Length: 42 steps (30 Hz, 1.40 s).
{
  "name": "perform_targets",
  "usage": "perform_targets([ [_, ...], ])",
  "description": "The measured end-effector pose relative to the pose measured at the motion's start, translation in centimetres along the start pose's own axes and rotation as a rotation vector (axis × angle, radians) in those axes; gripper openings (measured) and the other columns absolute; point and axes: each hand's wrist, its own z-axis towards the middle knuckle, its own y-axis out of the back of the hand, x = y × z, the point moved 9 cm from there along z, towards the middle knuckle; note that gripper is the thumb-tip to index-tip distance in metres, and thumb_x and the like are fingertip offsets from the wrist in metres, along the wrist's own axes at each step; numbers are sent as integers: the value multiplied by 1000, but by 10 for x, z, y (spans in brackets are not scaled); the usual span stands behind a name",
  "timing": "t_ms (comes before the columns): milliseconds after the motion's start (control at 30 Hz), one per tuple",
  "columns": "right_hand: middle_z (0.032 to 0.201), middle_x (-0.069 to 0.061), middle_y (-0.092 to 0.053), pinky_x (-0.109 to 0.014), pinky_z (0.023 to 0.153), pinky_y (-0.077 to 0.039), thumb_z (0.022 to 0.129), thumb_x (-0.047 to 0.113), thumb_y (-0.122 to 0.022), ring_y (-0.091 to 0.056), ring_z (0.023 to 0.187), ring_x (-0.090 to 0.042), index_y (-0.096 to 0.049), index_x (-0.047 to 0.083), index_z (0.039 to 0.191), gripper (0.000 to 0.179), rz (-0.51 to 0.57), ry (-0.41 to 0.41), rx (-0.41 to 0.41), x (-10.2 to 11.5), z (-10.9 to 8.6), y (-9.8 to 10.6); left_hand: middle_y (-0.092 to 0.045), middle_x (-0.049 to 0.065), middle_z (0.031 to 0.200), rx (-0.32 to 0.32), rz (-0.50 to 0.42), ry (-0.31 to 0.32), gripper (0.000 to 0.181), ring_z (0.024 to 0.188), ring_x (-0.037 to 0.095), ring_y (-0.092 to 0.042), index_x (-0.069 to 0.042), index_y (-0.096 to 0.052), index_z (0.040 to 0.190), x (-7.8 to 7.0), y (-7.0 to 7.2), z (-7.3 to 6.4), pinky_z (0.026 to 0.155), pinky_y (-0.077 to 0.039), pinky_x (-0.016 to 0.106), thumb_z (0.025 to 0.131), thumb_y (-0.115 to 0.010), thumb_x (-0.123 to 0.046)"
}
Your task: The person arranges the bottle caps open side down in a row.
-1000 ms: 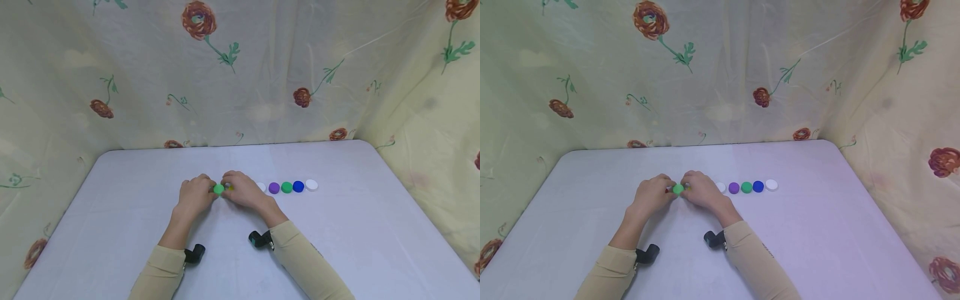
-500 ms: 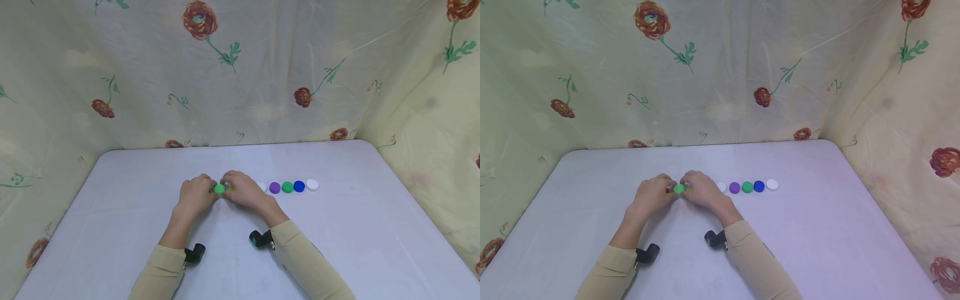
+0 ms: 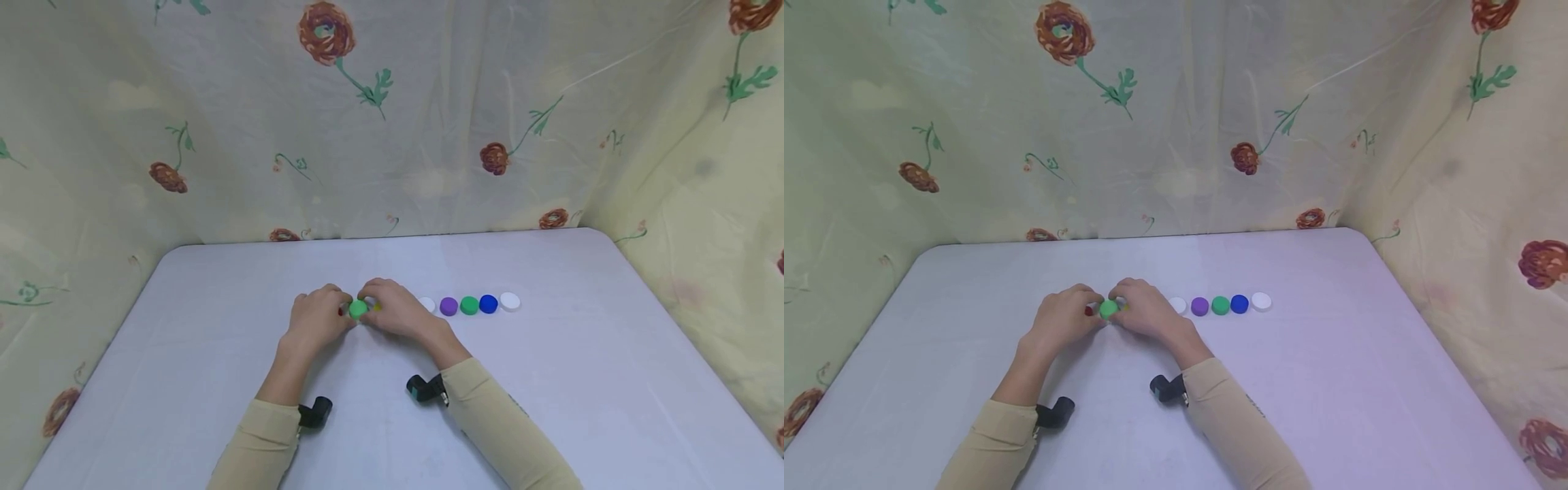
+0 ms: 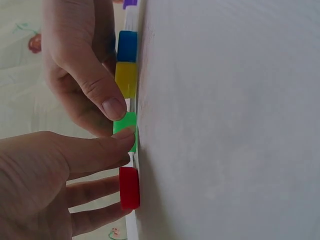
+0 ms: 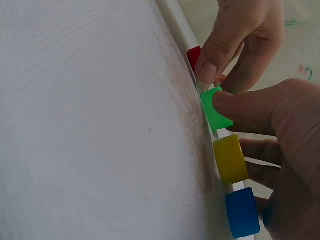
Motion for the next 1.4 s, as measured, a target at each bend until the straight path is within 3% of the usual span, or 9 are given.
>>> perform_targets([
  [433,138,-3,-61,-42,114,-41,90,25,-69,-51,135,-24,-67,14,125,37,0,-40,11,0,1,-1,-68,8,127,14,4,17,41,115,27,-65,-16,-72,120,9,3,-3,94,-48,54,81,-82,-29],
  [1400,130,-3,-65,-40,112,-43,91,23,-70,-55,128,-23,-68,12,122,33,-8,49,14,26,18,-5,-68,8,126,-2,27,26,35,113,26,-65,-17,-74,115,32,8,-8,88,-48,51,83,-80,-30],
])
